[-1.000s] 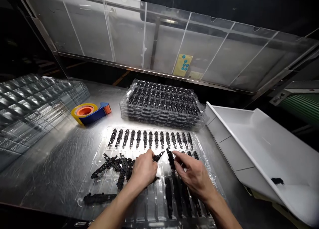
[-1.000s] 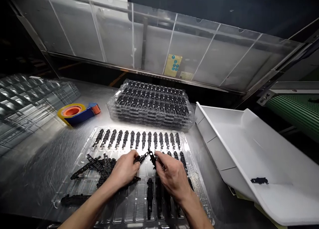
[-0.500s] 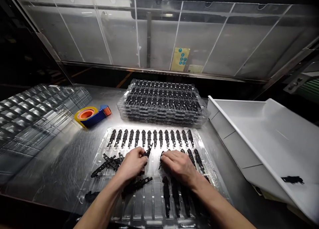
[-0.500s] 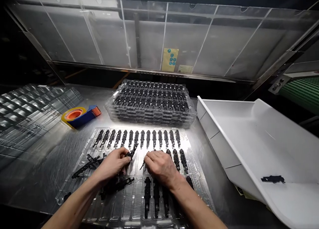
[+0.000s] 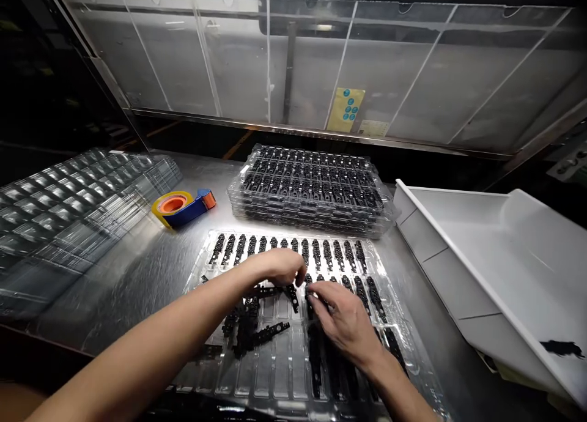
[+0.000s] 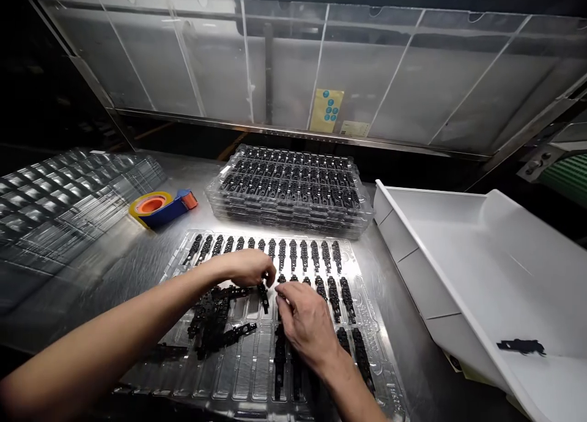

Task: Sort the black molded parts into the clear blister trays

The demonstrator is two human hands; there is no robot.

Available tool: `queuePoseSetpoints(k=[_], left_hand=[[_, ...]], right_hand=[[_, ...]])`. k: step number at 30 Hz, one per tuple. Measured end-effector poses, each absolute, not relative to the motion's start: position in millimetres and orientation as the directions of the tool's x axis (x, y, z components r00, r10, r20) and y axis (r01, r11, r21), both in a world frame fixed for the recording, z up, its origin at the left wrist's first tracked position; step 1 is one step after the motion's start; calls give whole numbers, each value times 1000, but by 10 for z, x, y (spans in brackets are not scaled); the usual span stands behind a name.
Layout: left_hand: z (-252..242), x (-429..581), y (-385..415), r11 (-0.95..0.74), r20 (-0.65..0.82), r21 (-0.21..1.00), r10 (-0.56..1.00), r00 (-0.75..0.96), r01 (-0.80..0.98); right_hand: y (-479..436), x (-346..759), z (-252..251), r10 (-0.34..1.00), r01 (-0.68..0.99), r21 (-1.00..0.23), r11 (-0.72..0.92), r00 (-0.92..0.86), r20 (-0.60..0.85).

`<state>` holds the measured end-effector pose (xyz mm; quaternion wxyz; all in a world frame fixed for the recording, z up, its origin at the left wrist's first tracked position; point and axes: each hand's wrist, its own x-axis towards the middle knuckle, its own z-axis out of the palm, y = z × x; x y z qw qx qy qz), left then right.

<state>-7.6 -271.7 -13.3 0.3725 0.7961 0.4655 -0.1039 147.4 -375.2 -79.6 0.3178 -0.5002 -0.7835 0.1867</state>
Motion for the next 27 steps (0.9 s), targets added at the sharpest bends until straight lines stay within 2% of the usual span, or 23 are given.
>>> queuePoseSetpoints(k=[2, 6, 9, 12, 14, 15, 18, 20, 22, 23, 24, 25, 27], left_hand=[[-171, 88, -2675, -344, -519, 472, 636, 571, 812], [-228, 142, -2720, -368, -448, 498, 666, 597, 785], [-229, -55, -2751, -303, -355, 570, 747, 562, 764], [-232, -315, -2790, -193, -249, 682, 846, 472, 705], [-254, -427, -2879, -90, -209, 777, 896, 391, 623], [-274, -447, -2950, -30, -201, 826, 917, 344, 563], [-364, -350, -3234, 107, -186, 931, 961, 203, 348], [-424, -216, -3422, 199, -206, 978, 968, 142, 59], [-460, -129, -3563, 273, -248, 916, 961, 120, -293], [-466, -128, -3614, 274, -259, 870, 961, 93, -409], [-466, -159, -3655, 247, -254, 866, 966, 43, -434], [-462, -222, -3691, 204, -224, 916, 974, -18, -345], [-452, -401, -3761, 107, -102, 991, 992, -70, 83]], right_hand=[[-3783, 1402, -854, 909, 702, -578, 416, -308, 279], [-3824, 1277, -942, 901, 819, -386, 426, -344, 263], [-3810, 1223, -937, 887, 844, -291, 452, -389, 249], [-3795, 1210, -896, 877, 848, -247, 469, -415, 243], [-3810, 1218, -857, 879, 835, -296, 464, -393, 269], [-3829, 1221, -833, 888, 814, -371, 448, -357, 289], [-3926, 1196, -748, 954, 609, -735, 298, -185, 234], [-4009, 1144, -700, 987, 390, -911, 138, -134, 92], [-4092, 1099, -682, 994, 253, -968, 2, -107, -26], [-4131, 1097, -688, 997, 241, -970, -27, -60, -42], [-4168, 1118, -702, 1000, 271, -962, -18, 5, -18], [-4203, 1161, -721, 997, 347, -938, 22, 62, 47], [-4257, 1303, -760, 965, 581, -795, 177, 56, 255]])
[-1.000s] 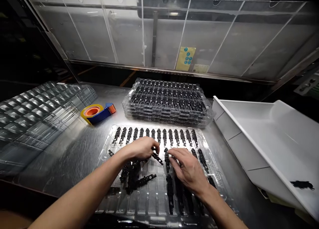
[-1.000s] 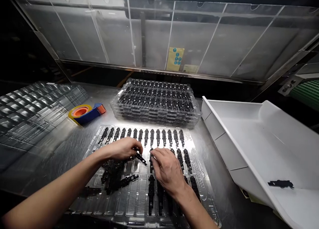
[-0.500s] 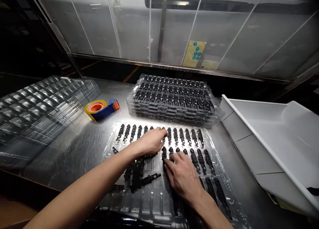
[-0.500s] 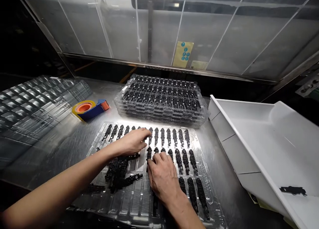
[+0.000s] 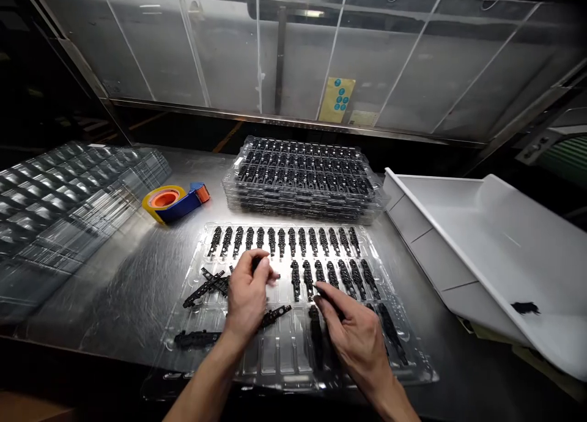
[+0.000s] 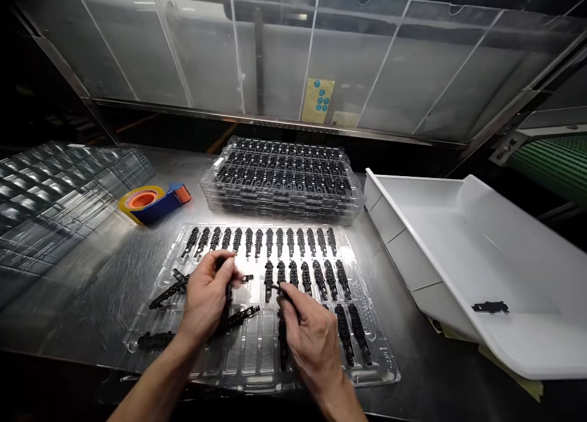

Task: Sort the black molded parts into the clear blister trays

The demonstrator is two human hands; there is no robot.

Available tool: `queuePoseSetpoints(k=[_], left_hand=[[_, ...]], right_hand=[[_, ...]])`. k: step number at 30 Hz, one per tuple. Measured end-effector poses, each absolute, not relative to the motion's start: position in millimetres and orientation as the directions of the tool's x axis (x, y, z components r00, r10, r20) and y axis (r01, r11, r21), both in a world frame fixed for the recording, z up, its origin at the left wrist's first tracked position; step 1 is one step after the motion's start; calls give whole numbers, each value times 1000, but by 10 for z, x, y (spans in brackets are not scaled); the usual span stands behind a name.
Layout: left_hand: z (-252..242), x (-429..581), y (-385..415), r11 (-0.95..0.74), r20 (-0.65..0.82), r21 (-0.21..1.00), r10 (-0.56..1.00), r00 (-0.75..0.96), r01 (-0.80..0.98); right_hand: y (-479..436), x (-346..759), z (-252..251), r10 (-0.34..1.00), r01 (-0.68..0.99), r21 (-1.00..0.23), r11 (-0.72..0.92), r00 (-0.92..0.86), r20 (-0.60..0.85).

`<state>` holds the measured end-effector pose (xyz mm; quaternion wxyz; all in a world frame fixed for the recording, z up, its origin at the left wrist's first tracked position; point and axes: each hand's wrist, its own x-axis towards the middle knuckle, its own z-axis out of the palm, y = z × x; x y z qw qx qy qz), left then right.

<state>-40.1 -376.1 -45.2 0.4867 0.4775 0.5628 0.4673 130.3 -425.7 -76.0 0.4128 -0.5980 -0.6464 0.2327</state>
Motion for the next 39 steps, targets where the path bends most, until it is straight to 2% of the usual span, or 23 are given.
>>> queuePoseSetpoints(k=[1, 3, 5, 6, 8, 12, 16, 20, 21, 23, 26, 28, 31, 33, 35, 37, 39], left_hand=[[-450, -493, -3798, 59, -56, 932, 998, -18, 357], [-454, -627, -3872, -79, -93, 626, 980, 175, 776], [-466, -673, -3921, -234, -199, 338, 929, 312, 912], [-470, -673, -3930, -283, -233, 261, 910, 344, 923], [-473, -658, -3919, -320, -237, 222, 899, 369, 921], [-477, -667, -3872, -295, -228, 229, 910, 346, 927], [-503, -676, -3870, -310, -257, 254, 892, 373, 916], [-436, -688, -3869, -283, -255, 332, 892, 374, 900], [-403, -690, -3870, -273, -251, 367, 891, 377, 889], [-342, -681, -3875, -250, -247, 474, 882, 401, 844], [-307, -646, -3881, -180, -274, 687, 833, 481, 704], [-324, -644, -3886, -125, -285, 774, 808, 517, 621], [-370, -729, -3925, 47, -273, 861, 883, 382, 507], [-405, -823, -3987, 243, -322, 917, 920, 226, 318], [-450, -901, -4067, 383, -395, 918, 907, 143, 104], [-502, -936, -4137, 420, -413, 907, 903, 120, -34], [-551, -927, -4177, 400, -393, 908, 916, 80, -122]], right_hand=[[-4273, 1387, -772, 937, 687, -675, 269, -23, 349], [-4275, 1527, -767, 871, 781, -441, 442, -257, 419], [-4244, 1587, -723, 804, 739, -341, 581, -454, 384], [-4222, 1581, -693, 771, 690, -348, 634, -533, 347], [-4179, 1519, -641, 723, 596, -425, 682, -639, 263], [-4146, 1370, -701, 726, 556, -513, 654, -651, 221], [-4181, 1336, -916, 809, 669, -459, 585, -520, 273], [-4252, 1314, -985, 842, 752, -393, 528, -402, 360], [-4265, 1298, -966, 848, 745, -425, 514, -369, 380], [-4278, 1261, -899, 891, 666, -596, 449, -286, 352], [-4264, 1220, -767, 957, 432, -863, 262, -233, 174], [-4260, 1219, -699, 974, 374, -913, 164, -208, 90], [-4313, 1234, -685, 988, 453, -878, 154, -54, 145], [-4391, 1214, -737, 965, 532, -820, 211, 21, 262], [-4486, 1160, -801, 938, 629, -736, 250, 29, 344], [-4575, 1092, -832, 940, 710, -662, 238, 5, 342], [-4640, 1035, -810, 961, 715, -673, 187, 9, 277]])
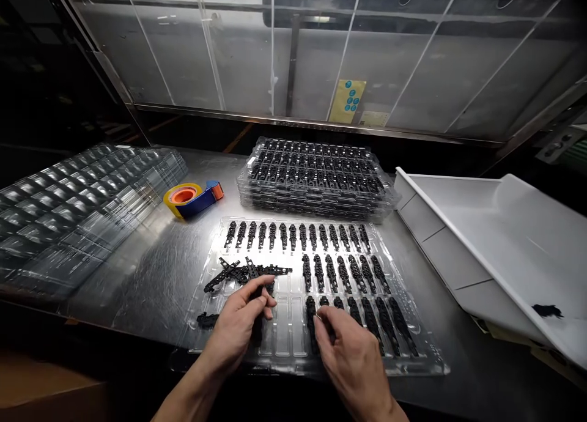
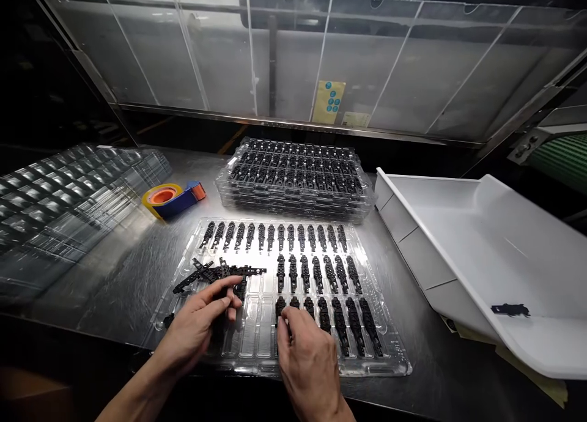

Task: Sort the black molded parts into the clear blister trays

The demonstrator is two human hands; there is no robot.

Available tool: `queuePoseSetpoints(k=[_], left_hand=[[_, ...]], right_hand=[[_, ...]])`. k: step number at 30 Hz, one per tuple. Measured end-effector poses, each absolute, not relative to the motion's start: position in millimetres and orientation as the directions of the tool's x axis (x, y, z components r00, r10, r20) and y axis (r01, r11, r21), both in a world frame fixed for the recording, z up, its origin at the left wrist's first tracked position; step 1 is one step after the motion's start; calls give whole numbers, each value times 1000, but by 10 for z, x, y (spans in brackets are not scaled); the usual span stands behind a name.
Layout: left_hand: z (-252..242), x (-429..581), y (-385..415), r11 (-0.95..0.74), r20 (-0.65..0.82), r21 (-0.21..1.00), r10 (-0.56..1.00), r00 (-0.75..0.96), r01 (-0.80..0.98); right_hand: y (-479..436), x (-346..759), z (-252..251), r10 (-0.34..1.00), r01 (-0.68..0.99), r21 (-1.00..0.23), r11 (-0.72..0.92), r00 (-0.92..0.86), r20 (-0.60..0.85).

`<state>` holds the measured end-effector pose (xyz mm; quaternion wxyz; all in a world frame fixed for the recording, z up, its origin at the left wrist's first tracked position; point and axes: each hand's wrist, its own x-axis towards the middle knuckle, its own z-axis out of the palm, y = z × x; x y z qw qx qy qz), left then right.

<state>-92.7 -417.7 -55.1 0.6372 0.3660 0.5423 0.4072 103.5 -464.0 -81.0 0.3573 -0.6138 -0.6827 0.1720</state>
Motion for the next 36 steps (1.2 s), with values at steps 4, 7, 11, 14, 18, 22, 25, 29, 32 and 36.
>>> queuePoseSetpoints(k=[4, 7, 11, 14, 18, 22, 25, 29, 32, 36], left_hand=[[-625, -854, -4193, 397, -420, 856, 908, 4, -331], [-690, -808, -4201, 358, -406, 822, 914, -14, -444], [-789, -792, -4241, 339, -356, 899, 935, -10, -276], [-817, -798, -4301, 114, -124, 971, 992, 34, 209], [-799, -740, -4387, -161, 37, 782, 976, 214, 602], [-778, -582, -4417, -164, -64, 567, 968, 242, 807], [-750, -474, -4393, -183, -83, 430, 967, 241, 884], [-692, -414, -4306, -218, -120, 317, 956, 267, 923], [-653, -420, -4217, -274, -143, 282, 936, 323, 919], [-617, -428, -4109, -333, -143, 288, 912, 384, 898]], right_hand=[[-4681, 948, -737, 986, 580, -814, 40, 108, 126], [-4660, 835, -820, 980, 630, -774, 54, 117, 164], [-4633, 689, -965, 970, 768, -625, 140, 20, 242], [-4654, 730, -914, 983, 690, -715, 115, 27, 184], [-4730, 986, -795, 965, 619, -785, -16, 215, 150], [-4807, 1133, -856, 903, 702, -707, -84, 354, 244], [-4856, 1076, -948, 926, 743, -669, 7, 248, 285], [-4907, 974, -1006, 964, 741, -650, 172, 10, 266], [-4911, 950, -1026, 970, 737, -638, 223, -105, 219], [-4864, 912, -1062, 969, 817, -533, 218, -115, 219]])
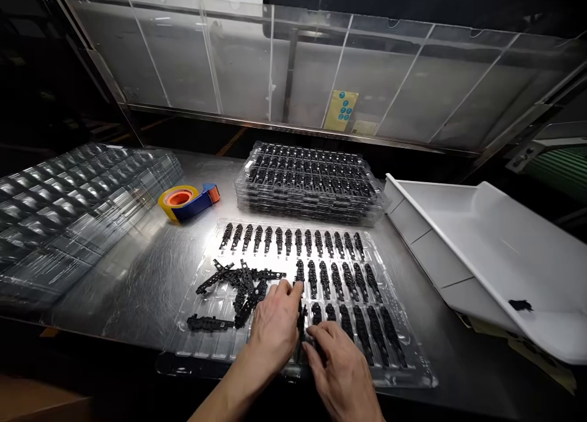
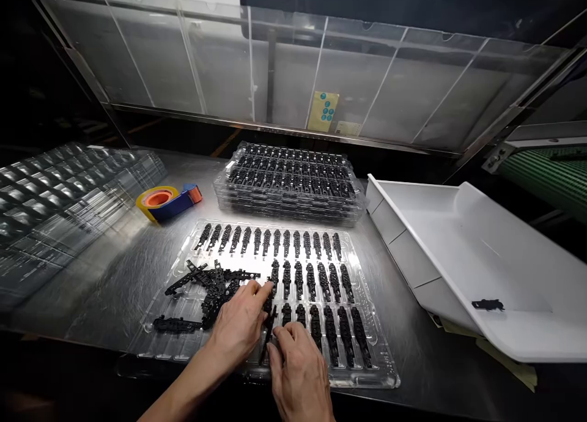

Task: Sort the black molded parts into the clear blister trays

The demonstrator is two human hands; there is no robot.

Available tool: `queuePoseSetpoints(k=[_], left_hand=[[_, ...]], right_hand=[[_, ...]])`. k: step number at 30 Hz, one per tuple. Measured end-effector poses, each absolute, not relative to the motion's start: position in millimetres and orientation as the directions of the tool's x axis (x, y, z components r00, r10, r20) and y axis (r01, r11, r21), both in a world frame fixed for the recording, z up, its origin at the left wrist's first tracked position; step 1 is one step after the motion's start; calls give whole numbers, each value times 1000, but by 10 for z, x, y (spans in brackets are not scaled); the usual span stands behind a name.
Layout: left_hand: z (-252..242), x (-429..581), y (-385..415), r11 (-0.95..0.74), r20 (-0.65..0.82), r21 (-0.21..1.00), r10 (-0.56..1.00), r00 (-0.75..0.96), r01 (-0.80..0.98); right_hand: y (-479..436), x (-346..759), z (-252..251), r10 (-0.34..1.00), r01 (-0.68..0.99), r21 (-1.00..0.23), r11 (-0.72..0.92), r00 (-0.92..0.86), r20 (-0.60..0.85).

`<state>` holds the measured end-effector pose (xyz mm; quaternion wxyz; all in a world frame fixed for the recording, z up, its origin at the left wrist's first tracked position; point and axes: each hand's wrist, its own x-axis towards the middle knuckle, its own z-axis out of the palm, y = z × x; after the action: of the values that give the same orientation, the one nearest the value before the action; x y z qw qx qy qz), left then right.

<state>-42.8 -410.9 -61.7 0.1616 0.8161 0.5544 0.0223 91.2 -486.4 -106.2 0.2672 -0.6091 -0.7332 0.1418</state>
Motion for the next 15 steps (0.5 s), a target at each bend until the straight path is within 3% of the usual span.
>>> queuePoseSetpoints(k=[5, 10, 12, 15], left_hand=[[-517, -421, -3974, -390, -220, 227, 872, 437, 893], [-377, -519, -3848, -440, -247, 212, 840, 484, 872], [-340, -587, -3836, -444, -272, 223, 827, 493, 868], [-322, -686, -3888, -379, -300, 255, 844, 446, 889]], right_hand=[[-4782, 842, -1055, 982, 889, -440, 127, -51, 180], [-4715, 862, -998, 998, 834, -551, 22, 17, 65], [-4696, 874, -987, 997, 834, -551, 22, 26, 79], [-4676, 866, -980, 987, 897, -440, 47, 26, 157]])
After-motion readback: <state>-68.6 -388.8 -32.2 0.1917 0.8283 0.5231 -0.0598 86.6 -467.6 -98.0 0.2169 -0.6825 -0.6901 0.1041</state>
